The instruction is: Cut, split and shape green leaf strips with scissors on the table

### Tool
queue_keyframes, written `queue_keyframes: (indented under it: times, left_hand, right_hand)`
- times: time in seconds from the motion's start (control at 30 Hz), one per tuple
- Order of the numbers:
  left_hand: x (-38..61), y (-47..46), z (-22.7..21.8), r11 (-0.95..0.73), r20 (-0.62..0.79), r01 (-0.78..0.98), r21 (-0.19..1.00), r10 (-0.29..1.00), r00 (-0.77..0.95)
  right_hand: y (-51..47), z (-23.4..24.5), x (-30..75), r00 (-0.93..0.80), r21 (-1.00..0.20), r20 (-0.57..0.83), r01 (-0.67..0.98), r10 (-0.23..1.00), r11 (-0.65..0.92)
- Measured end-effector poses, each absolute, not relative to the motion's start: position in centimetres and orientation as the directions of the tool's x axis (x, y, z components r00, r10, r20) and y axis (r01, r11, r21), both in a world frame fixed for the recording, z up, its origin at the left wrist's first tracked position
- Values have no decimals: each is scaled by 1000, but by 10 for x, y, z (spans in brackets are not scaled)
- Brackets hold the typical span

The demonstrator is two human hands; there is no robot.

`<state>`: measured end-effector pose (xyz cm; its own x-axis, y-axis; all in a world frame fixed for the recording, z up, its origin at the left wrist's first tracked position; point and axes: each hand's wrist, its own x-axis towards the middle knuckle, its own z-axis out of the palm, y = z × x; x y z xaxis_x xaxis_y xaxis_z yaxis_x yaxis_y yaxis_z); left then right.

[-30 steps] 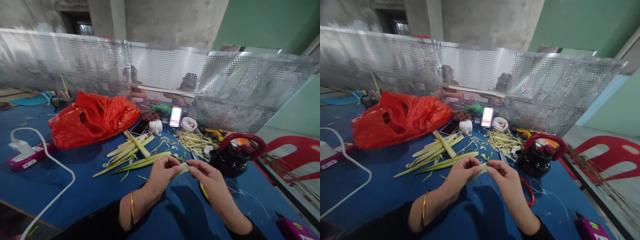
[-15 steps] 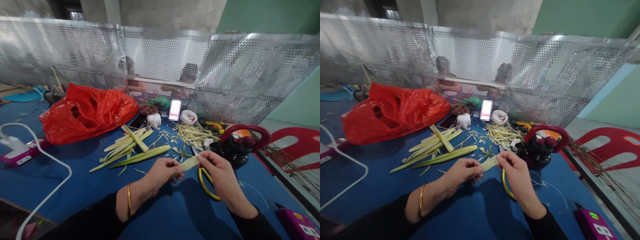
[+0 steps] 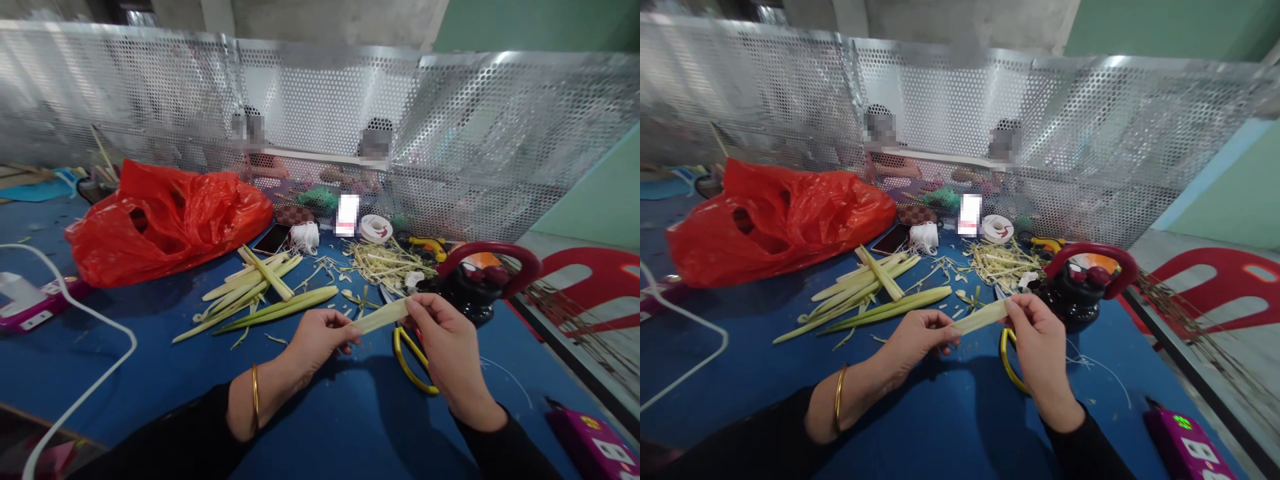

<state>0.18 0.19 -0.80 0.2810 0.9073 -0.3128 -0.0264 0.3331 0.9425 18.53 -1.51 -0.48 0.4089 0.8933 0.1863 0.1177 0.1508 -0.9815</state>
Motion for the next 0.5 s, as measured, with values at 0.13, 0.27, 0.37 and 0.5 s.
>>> queue_keyframes:
  times: [0.13, 0.27, 0.37, 0.5]
  left_hand:
    - [0, 7, -10, 331, -313, -75, 941, 931, 186]
    - [-2, 12, -17, 353, -356, -168, 920, 935, 17]
    - [-2, 9, -18, 383, -379, -209, 900, 923, 63]
    - [-1, -3, -9, 478, -355, -241, 844, 837, 416]
  right_hand:
    - [-19, -2, 189, 519, -892, 407, 403, 752, 205]
    - [-27, -1, 185, 503, -729, 647, 630, 573, 269]
    - [-34, -2, 182, 297, -517, 812, 766, 503, 382]
    - [-39, -3, 181, -244, -102, 878, 745, 413, 659]
